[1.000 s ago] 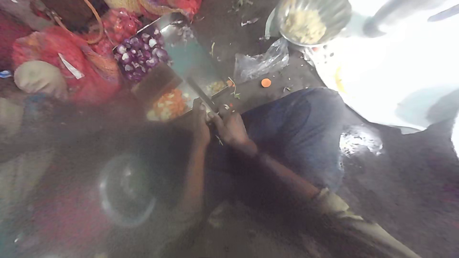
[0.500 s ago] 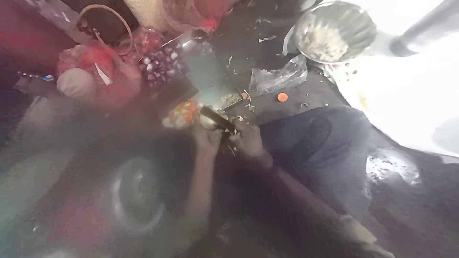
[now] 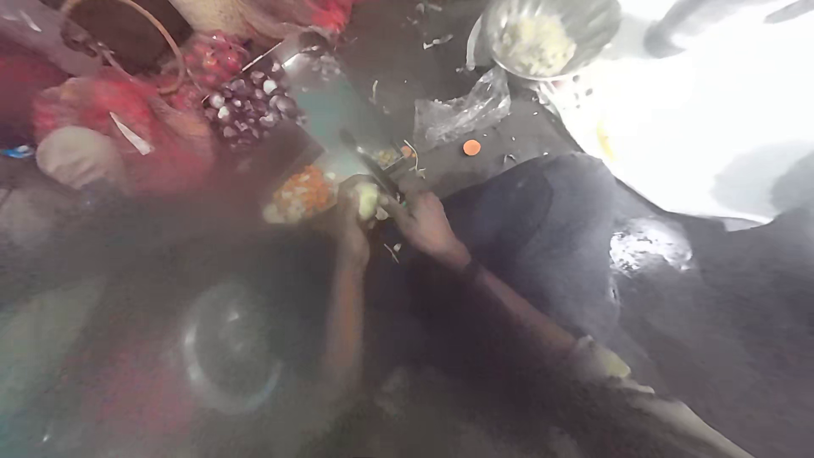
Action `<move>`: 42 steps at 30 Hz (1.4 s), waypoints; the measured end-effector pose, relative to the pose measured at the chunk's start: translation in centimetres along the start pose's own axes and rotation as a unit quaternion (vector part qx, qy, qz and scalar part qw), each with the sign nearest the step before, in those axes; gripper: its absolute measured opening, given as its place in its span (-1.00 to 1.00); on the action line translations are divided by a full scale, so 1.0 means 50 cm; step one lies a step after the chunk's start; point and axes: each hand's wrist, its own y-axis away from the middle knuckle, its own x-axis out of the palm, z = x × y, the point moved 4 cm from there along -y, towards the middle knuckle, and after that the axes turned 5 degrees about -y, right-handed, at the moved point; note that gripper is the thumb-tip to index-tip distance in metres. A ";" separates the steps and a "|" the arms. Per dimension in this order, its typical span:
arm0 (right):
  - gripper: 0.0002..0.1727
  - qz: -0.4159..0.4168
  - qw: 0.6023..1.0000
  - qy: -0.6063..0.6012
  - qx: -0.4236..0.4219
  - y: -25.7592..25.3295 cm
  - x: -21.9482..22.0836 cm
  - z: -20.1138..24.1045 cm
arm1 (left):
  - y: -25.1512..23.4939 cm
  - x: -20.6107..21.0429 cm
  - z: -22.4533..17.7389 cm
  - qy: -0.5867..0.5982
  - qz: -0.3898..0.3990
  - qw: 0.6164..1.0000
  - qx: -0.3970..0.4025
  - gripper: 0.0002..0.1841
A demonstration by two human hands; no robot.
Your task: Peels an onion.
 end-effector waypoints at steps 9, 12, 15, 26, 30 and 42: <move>-0.42 0.023 0.999 -0.026 0.022 0.009 0.006 0.010 | 0.010 0.014 -0.002 -0.107 0.006 0.993 0.041 -0.42; -0.47 0.015 0.997 -0.070 0.021 0.011 0.007 0.012 | 0.015 0.011 0.000 -0.120 -0.003 0.992 0.031 -0.38; -0.46 0.006 0.999 -0.050 0.005 0.010 0.006 0.015 | 0.014 0.008 -0.001 -0.105 -0.003 0.994 0.034 -0.39; -0.50 0.032 0.950 0.000 -0.310 0.031 0.033 0.053 | 0.047 -0.025 -0.015 0.190 -0.089 0.971 -0.111 -0.53; -0.65 0.042 0.978 0.030 -0.203 0.002 0.007 0.023 | 0.009 -0.028 -0.012 0.353 -0.067 0.924 -0.133 -0.30; -0.59 0.005 0.999 0.008 -0.033 0.002 -0.006 -0.017 | -0.003 -0.028 -0.003 0.324 -0.119 0.929 -0.135 -0.51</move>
